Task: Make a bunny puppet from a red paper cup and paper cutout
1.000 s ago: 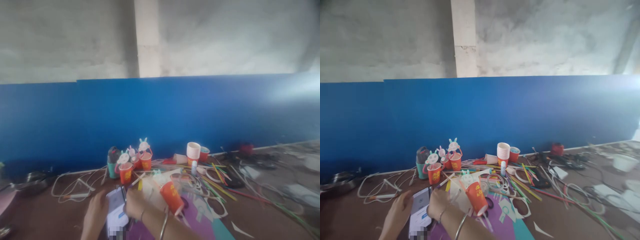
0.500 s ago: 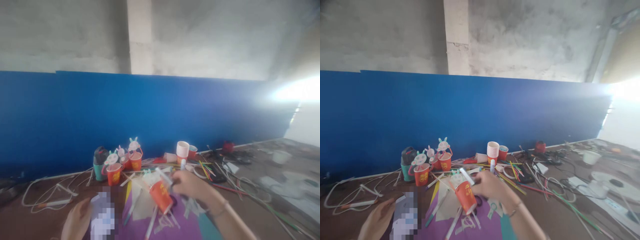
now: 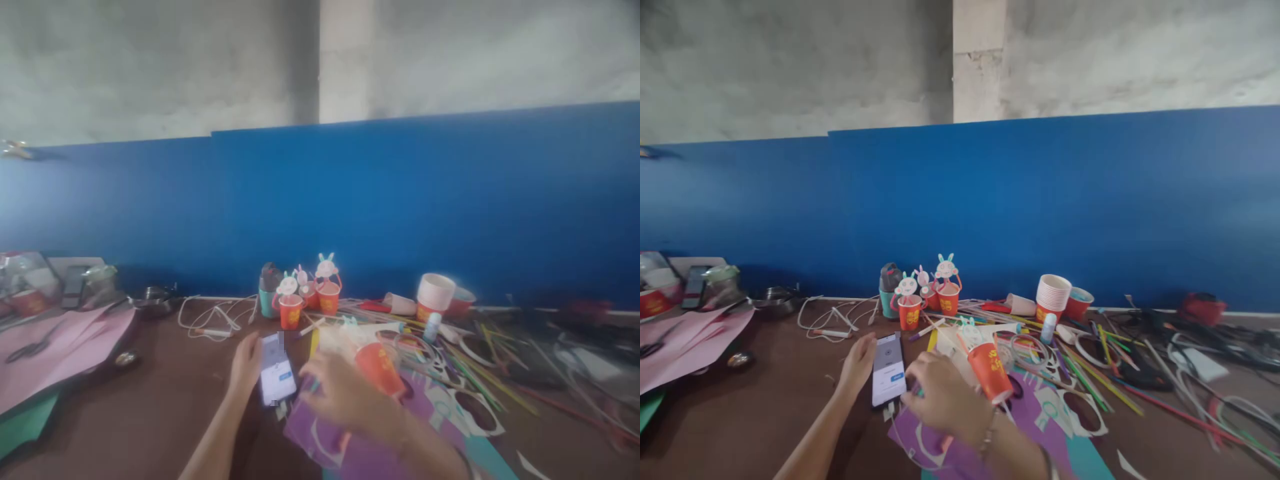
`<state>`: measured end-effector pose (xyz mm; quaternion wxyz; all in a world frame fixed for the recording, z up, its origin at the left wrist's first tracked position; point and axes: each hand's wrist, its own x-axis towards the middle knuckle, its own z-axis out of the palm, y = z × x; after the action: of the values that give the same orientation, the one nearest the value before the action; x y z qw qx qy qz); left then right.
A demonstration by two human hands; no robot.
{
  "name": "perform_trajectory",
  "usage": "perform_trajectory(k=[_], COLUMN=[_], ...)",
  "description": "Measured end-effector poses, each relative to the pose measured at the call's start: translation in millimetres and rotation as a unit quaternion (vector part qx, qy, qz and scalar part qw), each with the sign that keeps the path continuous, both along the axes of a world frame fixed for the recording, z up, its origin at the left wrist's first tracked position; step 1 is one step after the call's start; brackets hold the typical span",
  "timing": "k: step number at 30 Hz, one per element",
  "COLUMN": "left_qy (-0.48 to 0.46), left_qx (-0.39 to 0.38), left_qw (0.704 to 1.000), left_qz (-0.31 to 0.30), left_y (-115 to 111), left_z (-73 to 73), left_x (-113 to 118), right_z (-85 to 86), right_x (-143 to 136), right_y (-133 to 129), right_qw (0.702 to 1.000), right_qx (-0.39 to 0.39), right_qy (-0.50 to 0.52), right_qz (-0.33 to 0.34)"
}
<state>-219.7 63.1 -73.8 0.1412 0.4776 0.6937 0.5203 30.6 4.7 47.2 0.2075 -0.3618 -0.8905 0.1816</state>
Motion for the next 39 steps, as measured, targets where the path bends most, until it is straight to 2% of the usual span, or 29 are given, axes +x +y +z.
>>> perform_trajectory(k=[3,6,9,23,27,33,39], left_qy=[-0.013,-0.027,-0.04,-0.111,-0.125,-0.143,-0.154], left_qx=[0.012,0.018,0.019,0.002,-0.003,0.006,0.017], left_qw=[1.0,0.999,0.999,0.993,0.991,0.987,0.985], left_qz=[-0.018,-0.023,-0.023,-0.03,-0.045,-0.071,-0.077], left_y=[2.8,5.1,6.9,6.5,5.4,6.5,8.1], left_z=[-1.4,-2.0,-2.6,-0.2,0.3,-1.1,-5.2], left_x=[1.0,2.1,3.4,5.7,8.0,10.0,8.6], right_z=[-32.4,-56.0,-65.7,-77.4,-79.3,-83.8,-79.4], right_x=[-26.8,-21.6,-15.0,-28.1,-25.7,-22.9,-26.9], right_y=[3.6,12.5,15.2,28.3,27.3,29.6,30.0], right_qw=[0.993,0.989,0.987,0.993,0.994,0.989,0.992], right_qx=[0.052,0.035,0.022,0.012,0.011,0.06,0.011], right_qy=[-0.024,0.015,0.014,-0.008,0.017,0.069,0.03], right_qz=[0.099,0.144,0.159,0.12,0.11,0.119,0.119])
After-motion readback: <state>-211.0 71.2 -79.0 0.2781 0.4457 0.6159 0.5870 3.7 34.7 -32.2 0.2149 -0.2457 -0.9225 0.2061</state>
